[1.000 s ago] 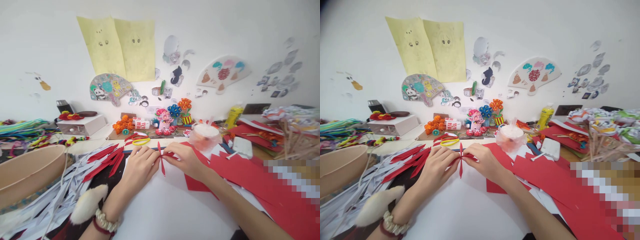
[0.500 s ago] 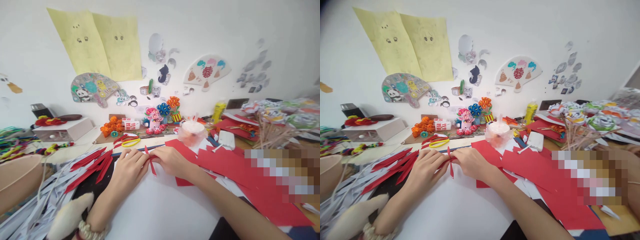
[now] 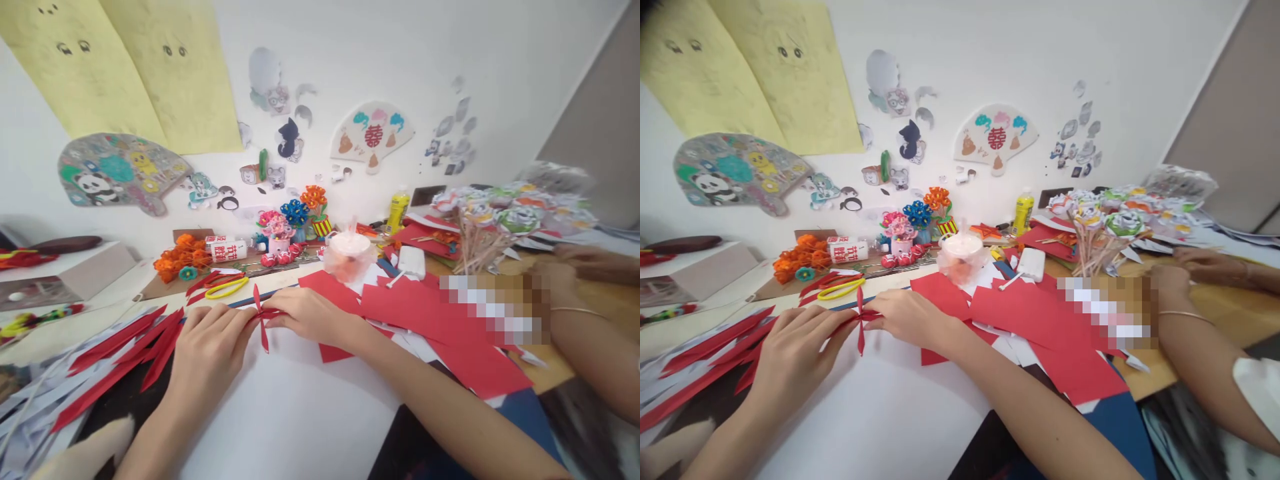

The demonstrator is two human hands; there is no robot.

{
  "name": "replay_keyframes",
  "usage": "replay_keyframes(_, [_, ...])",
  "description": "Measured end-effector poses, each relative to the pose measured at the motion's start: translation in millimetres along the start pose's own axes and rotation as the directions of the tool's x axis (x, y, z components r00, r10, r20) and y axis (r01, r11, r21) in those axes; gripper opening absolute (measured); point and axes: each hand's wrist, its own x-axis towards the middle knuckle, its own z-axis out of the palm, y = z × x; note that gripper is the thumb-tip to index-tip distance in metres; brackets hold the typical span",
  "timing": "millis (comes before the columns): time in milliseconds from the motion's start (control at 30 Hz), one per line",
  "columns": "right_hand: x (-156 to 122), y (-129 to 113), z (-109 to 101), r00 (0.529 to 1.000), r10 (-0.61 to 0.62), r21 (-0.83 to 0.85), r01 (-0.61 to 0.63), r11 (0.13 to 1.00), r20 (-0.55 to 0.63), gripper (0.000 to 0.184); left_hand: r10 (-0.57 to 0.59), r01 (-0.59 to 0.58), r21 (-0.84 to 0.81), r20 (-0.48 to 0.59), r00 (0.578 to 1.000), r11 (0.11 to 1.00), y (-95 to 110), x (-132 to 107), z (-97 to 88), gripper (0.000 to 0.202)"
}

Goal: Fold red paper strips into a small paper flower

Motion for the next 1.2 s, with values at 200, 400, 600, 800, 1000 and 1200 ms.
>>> replay_keyframes(200, [-1.4,-1.0,-4.9,0.992,0.107,-0.122,-0.098,0.988,0.069,0.015,-0.013,0.019,-0.111,0.052,0.999,0.994,7.2,2.8,2.0,0.023])
replay_keyframes(400, [-1.8,-2.7,-2.8,0.997,0.028,-0.210,-0.011,0.978,0.078,0.009,-0.049,0.072,-0.123,0.178,0.983,0.990,4.7,1.6,5.9,0.029])
replay_keyframes(600, [0.0,-1.2,-5.5,0.993,-0.036,-0.211,0.059,0.976,0.111,0.016,0.018,0.000,-0.138,0.132,0.991,0.990,0.1,-1.5,6.3,0.026])
replay_keyframes(800, [-0.9,-0.1,-8.7,0.991,-0.042,-0.132,0.059,0.989,0.127,0.025,0.030,-0.024,-0.075,0.083,0.996,0.997,-1.6,-1.7,4.4,0.027])
replay_keyframes(1000, [-1.6,4.2,-0.6,0.978,-0.082,-0.268,0.133,0.954,0.194,0.008,0.003,0.012,-0.132,0.117,0.993,0.991,4.4,-1.9,3.2,0.029])
replay_keyframes(1200, [-1.0,-0.9,-4.0,0.978,-0.022,-0.256,0.075,0.964,0.206,0.019,-0.100,0.138,-0.288,0.144,0.985,0.948,7.0,-2.3,3.9,0.023])
